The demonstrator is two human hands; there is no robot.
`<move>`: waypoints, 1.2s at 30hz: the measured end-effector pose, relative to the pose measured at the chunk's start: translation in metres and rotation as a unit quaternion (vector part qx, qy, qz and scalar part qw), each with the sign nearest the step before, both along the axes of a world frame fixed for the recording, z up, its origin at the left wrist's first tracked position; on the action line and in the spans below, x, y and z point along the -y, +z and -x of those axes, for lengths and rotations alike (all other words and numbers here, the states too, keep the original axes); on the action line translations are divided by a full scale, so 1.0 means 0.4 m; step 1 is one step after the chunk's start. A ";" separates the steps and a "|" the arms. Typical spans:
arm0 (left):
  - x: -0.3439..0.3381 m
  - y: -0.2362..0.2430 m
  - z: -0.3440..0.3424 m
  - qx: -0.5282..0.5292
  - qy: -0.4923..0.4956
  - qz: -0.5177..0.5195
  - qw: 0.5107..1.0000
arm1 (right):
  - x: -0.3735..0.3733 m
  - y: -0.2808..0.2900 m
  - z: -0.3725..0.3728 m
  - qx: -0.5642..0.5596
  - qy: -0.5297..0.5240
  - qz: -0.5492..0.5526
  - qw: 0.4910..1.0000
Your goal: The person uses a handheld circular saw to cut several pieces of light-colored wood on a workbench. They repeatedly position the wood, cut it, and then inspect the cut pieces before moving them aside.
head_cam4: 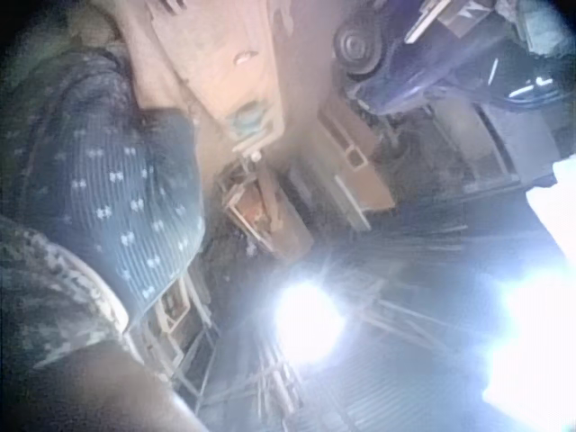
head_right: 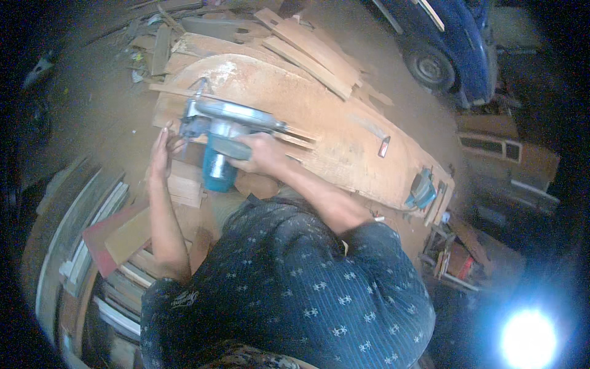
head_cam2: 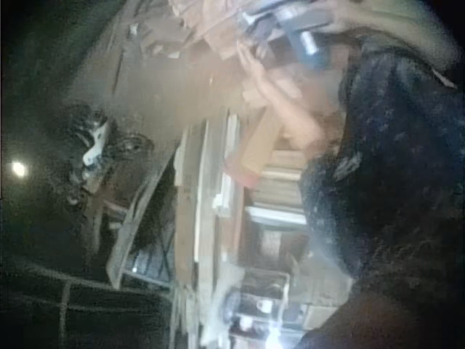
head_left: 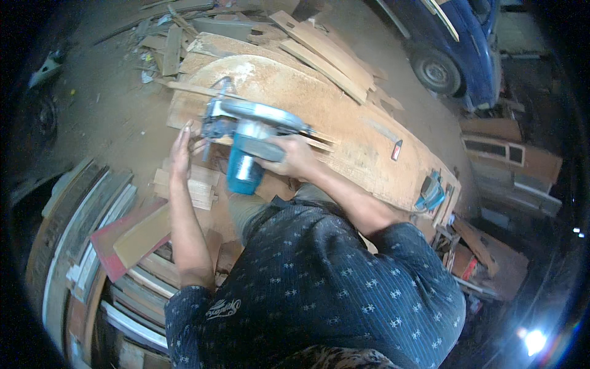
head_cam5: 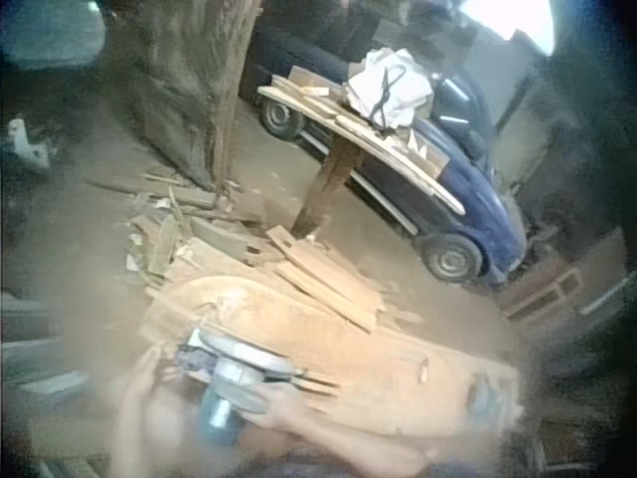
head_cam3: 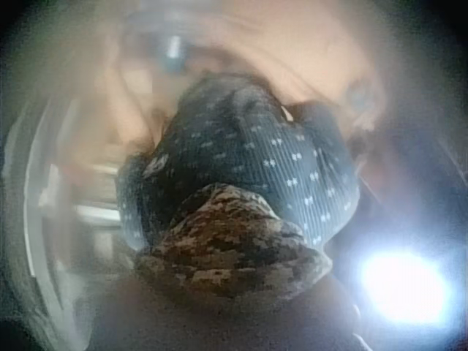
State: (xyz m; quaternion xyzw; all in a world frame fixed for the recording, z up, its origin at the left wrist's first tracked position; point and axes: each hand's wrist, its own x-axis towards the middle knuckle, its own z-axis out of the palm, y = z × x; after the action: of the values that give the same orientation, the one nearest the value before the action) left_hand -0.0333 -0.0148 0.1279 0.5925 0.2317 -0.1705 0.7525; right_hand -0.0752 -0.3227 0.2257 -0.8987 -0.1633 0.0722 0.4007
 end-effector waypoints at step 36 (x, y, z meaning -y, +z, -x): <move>0.798 0.117 0.503 -0.036 0.207 -0.219 0.953 | 1.243 -0.405 0.355 -0.327 0.068 0.452 0.827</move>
State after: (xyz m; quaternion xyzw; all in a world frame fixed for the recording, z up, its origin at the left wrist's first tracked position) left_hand -0.2346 -0.3340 0.1749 0.6755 0.4076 0.0225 0.6141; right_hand -0.2174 -0.8198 0.0639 -0.8896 -0.0321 0.4547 -0.0264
